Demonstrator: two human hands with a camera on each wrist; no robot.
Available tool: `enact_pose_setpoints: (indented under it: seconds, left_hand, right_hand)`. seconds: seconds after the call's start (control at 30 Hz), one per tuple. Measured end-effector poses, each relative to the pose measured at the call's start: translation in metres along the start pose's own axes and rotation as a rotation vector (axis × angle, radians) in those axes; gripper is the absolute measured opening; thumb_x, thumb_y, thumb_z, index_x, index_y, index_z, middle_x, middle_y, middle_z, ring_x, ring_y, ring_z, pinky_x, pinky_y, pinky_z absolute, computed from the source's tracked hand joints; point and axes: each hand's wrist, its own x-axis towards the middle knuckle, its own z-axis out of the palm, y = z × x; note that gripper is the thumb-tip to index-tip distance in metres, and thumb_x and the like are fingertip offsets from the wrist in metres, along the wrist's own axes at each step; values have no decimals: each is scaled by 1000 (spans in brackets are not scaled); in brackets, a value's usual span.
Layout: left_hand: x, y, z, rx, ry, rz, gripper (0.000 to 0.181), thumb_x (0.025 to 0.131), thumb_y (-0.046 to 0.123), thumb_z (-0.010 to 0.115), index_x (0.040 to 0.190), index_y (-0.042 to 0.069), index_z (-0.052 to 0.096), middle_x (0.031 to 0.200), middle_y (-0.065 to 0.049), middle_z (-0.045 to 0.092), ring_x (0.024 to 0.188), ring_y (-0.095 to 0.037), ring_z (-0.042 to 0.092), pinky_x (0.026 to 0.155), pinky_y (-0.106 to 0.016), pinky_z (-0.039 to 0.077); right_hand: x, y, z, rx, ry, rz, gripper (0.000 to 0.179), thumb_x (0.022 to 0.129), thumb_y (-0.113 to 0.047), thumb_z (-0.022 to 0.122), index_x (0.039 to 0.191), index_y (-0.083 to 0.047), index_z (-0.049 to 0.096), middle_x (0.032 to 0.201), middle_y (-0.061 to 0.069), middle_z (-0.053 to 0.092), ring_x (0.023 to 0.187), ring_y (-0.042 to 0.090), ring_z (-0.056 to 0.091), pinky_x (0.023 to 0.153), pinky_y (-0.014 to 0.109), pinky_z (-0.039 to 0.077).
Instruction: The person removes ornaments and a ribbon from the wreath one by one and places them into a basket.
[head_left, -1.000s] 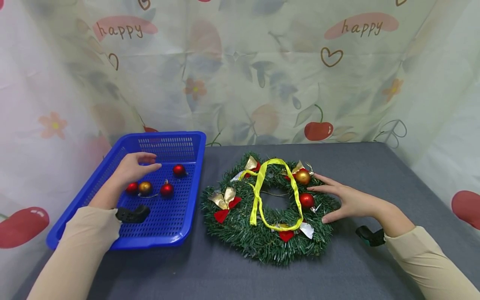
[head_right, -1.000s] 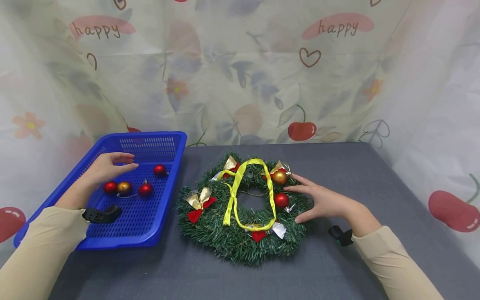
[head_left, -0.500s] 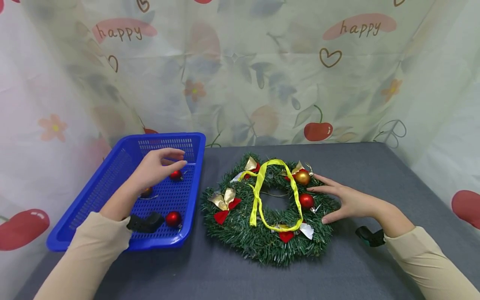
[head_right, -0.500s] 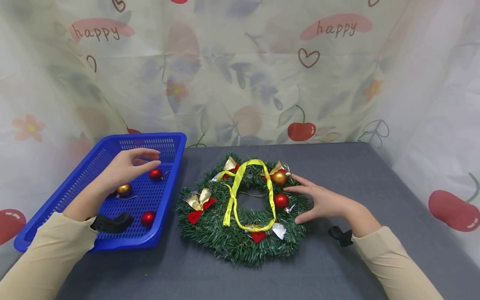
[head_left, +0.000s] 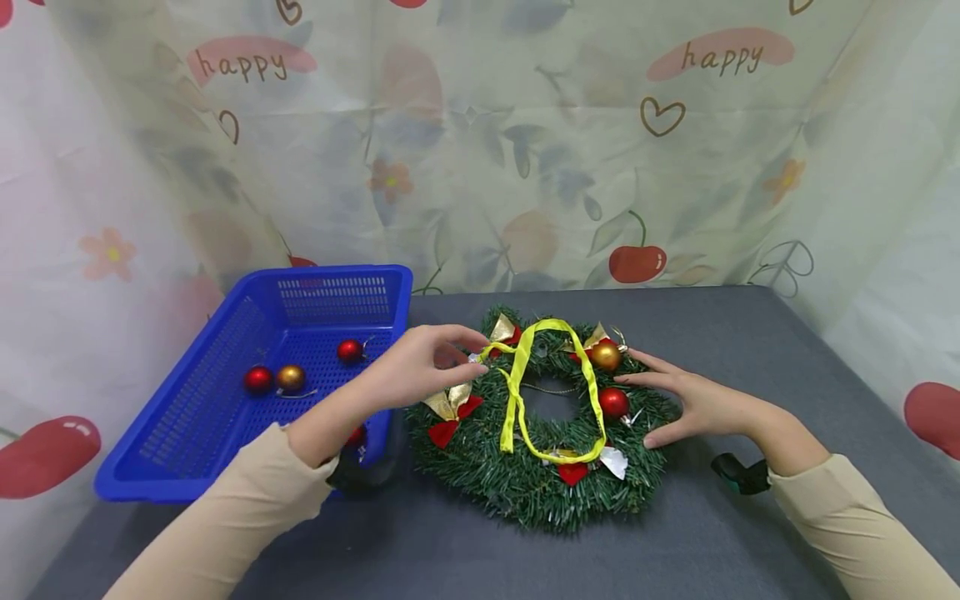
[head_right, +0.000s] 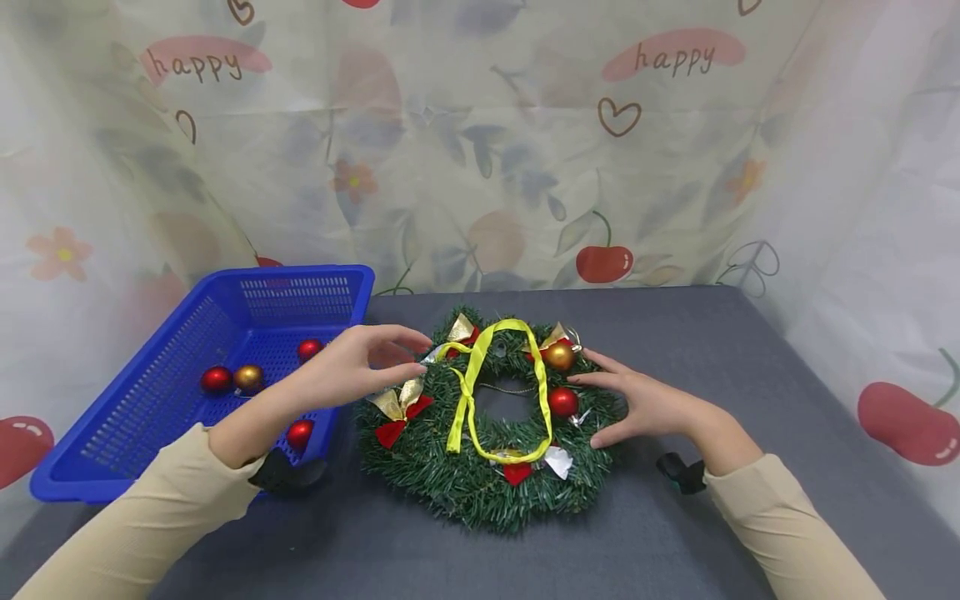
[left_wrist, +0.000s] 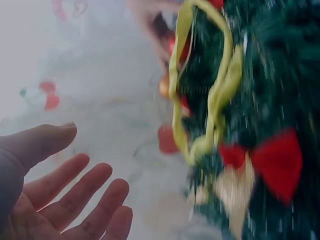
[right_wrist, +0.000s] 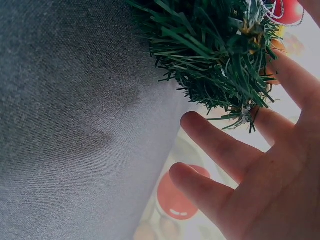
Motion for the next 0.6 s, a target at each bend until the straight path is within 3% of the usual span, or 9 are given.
enact_pose_setpoints:
  seconds: [0.2,0.43,0.6]
  left_hand:
    - [14,17,30,9,-110,71,33,91,23,61,121,11,61,120,-6,64,100,-19,65,89,-32,51]
    - [29,29,62,-3,-206,136,35,91,22,61,123,9,59,122,-8,62,105,-22,64,88,-27,50]
    - [43,34,83,-16,-231,159,38,91,22,61,126,6,57,123,-10,61,106,-22,63,88,-23,50]
  right_hand:
    - [0,0,0,4,-3,8,72,75,-38,76,136,-12,48,155,22,10,136,50,17,97,70,29]
    - [0,-1,0,7,-6,13,72,75,-37,76,136,-12,48,154,22,11,136,50,17,97,70,28]
    - [0,-1,0,12,-6,11,71,75,-36,76,136,-11,48,154,23,11,136,51,18,96,70,29]
